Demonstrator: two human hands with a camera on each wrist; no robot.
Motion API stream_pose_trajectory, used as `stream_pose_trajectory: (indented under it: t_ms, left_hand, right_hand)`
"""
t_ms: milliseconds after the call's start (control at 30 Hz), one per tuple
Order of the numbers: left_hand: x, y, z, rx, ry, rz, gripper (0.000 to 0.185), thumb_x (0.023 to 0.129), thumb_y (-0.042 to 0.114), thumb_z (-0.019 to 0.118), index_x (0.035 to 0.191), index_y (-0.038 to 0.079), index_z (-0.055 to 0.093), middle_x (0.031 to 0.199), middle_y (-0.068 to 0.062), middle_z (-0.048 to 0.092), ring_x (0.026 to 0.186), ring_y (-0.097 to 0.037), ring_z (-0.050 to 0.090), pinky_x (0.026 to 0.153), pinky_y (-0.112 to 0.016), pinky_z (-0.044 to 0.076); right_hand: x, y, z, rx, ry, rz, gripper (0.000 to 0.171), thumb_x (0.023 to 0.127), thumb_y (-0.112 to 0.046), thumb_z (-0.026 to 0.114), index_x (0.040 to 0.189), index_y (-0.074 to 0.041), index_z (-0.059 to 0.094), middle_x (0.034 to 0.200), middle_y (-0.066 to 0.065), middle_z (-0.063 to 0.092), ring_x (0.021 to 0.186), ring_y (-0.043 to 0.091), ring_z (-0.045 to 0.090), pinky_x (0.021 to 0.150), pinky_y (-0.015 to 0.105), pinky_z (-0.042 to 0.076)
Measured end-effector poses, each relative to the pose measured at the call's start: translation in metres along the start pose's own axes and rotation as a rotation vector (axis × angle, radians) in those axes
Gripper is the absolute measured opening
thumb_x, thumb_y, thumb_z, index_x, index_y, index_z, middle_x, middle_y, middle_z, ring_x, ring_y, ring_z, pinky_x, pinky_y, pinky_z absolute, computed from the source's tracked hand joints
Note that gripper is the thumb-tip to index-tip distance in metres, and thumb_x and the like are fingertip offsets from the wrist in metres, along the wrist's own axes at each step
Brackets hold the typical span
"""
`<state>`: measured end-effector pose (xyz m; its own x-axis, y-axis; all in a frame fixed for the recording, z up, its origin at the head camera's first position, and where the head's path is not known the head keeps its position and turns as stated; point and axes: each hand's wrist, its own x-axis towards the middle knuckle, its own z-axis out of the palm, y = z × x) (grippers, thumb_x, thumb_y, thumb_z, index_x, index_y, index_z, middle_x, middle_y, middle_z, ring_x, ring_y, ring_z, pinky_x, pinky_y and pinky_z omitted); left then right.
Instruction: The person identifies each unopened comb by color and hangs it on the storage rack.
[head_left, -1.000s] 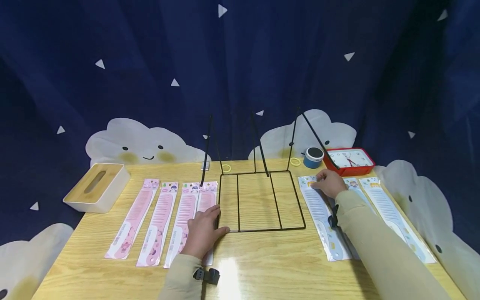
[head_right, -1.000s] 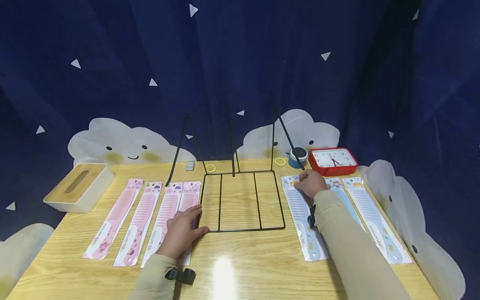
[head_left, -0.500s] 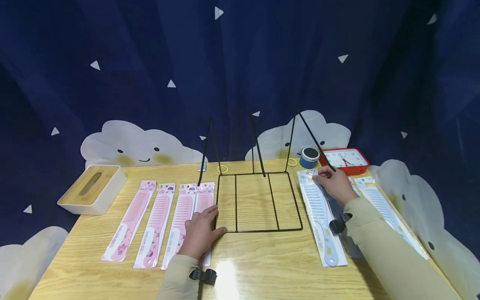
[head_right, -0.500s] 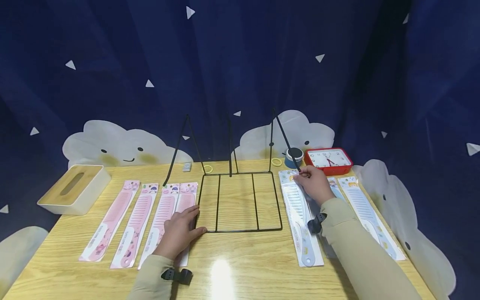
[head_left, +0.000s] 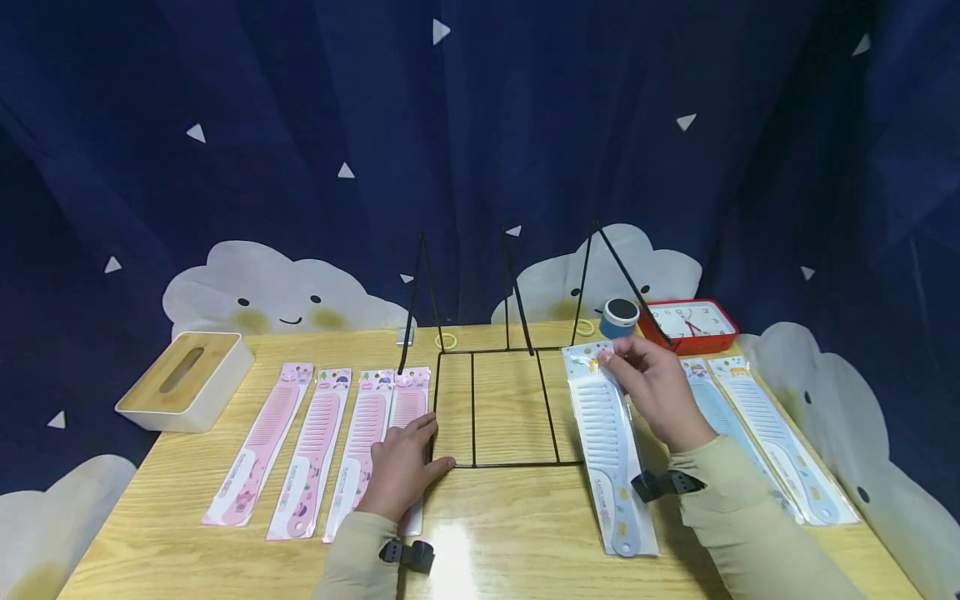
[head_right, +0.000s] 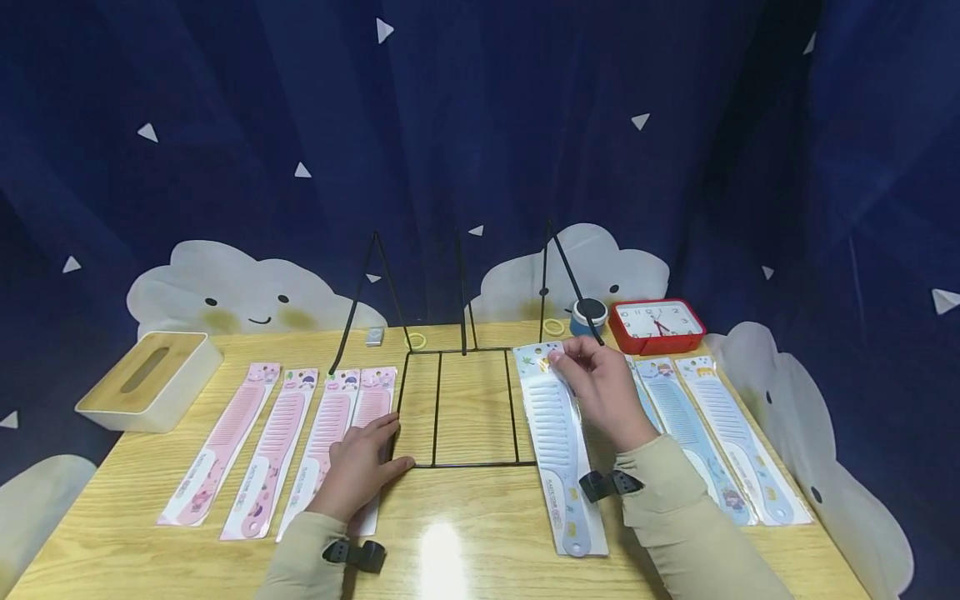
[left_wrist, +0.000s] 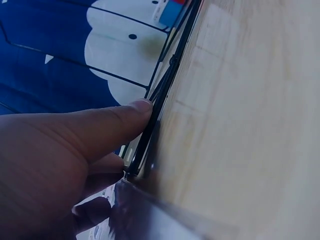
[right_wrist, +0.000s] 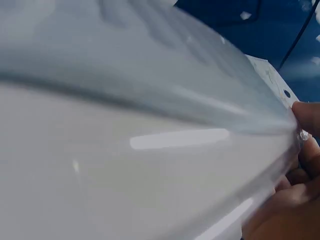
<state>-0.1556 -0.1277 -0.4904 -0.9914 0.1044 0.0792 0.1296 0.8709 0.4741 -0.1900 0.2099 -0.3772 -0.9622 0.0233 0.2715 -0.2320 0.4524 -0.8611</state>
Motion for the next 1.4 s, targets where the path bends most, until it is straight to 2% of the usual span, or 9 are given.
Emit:
stream_pose_trajectory:
  t_ms: [100,233,333,400,533,800,933,1100,1400]
  left_hand:
    - [0.0,0.0,0.0,0.0,-0.006,-0.002,0.068,0.081,0.041,0.082,0.136,0.006,0.062,0.147,-0.003,0.054,0.11,-0.028,0.054,0.079,-0.045,0.035]
    - [0.0,0.0,0.0,-0.002,-0.012,-0.006,0.069,0.08,0.041,0.083,0.136,0.006,0.062,0.147,-0.003,0.054,0.11,-0.027,0.053,0.08,-0.045,0.035]
    - [0.001,0.0,-0.001,-0.003,-0.011,-0.004,0.069,0.08,0.041,0.083,0.136,0.006,0.062,0.147,-0.003,0.054,0.11,-0.027,0.053,0.079,-0.045,0.035]
    - [0.001,0.0,-0.001,-0.004,-0.008,-0.002,0.069,0.08,0.041,0.083,0.136,0.006,0.062,0.147,-0.003,0.054,0.11,-0.027,0.053,0.08,-0.045,0.035]
    - [0.001,0.0,-0.002,-0.006,-0.004,-0.003,0.07,0.079,0.042,0.083,0.136,0.007,0.063,0.147,-0.004,0.054,0.112,-0.028,0.053,0.08,-0.045,0.035]
    - [-0.001,-0.001,0.0,-0.015,0.002,-0.011,0.07,0.078,0.041,0.084,0.135,0.006,0.063,0.145,-0.005,0.056,0.112,-0.03,0.054,0.082,-0.048,0.036]
    - [-0.001,-0.001,0.001,-0.019,0.013,-0.007,0.07,0.078,0.041,0.084,0.135,0.005,0.063,0.145,-0.005,0.056,0.112,-0.03,0.054,0.083,-0.05,0.035]
    - [0.0,0.0,0.001,-0.017,0.018,-0.003,0.069,0.078,0.041,0.084,0.133,0.005,0.064,0.145,-0.004,0.056,0.112,-0.029,0.054,0.082,-0.049,0.035]
    - [0.001,-0.001,0.002,-0.017,0.005,-0.013,0.071,0.077,0.042,0.085,0.135,0.005,0.063,0.145,-0.004,0.056,0.112,-0.03,0.054,0.085,-0.05,0.035]
  right_hand:
    - [-0.009,-0.015,0.005,0.124,-0.007,-0.049,0.021,0.099,-0.018,0.064,0.098,0.003,0.063,0.083,0.007,0.06,0.071,0.013,0.054,0.061,0.024,0.048]
    - [-0.018,-0.031,0.012,0.182,-0.003,-0.108,0.015,0.099,-0.013,0.065,0.095,0.002,0.063,0.08,0.001,0.06,0.068,0.012,0.053,0.06,0.023,0.047]
    - [-0.024,-0.042,0.018,0.216,-0.008,-0.2,0.008,0.098,-0.005,0.063,0.095,0.002,0.064,0.083,0.001,0.063,0.067,0.012,0.054,0.058,0.023,0.047]
    - [-0.028,-0.049,0.021,0.282,-0.026,-0.264,0.004,0.098,0.001,0.061,0.095,0.004,0.063,0.087,0.003,0.065,0.071,0.013,0.057,0.061,0.023,0.048]
    - [-0.037,-0.063,0.028,0.38,-0.057,-0.374,0.005,0.096,0.008,0.059,0.096,0.006,0.063,0.093,0.006,0.066,0.079,0.014,0.06,0.067,0.023,0.049]
    - [-0.046,-0.088,0.035,0.413,-0.089,-0.478,0.005,0.095,0.009,0.06,0.098,0.005,0.062,0.094,0.009,0.063,0.082,0.015,0.06,0.07,0.023,0.05]
    - [-0.043,-0.095,0.038,0.397,-0.055,-0.477,0.003,0.095,0.007,0.061,0.097,0.006,0.063,0.093,0.011,0.063,0.081,0.016,0.059,0.069,0.023,0.05]
    - [-0.037,-0.095,0.043,0.379,0.001,-0.412,0.005,0.094,0.008,0.061,0.097,0.006,0.064,0.093,0.009,0.065,0.08,0.015,0.059,0.069,0.023,0.05]
    - [-0.024,-0.09,0.051,0.384,-0.003,-0.333,0.007,0.096,0.003,0.062,0.097,0.01,0.061,0.096,0.01,0.064,0.085,0.016,0.061,0.075,0.023,0.051]
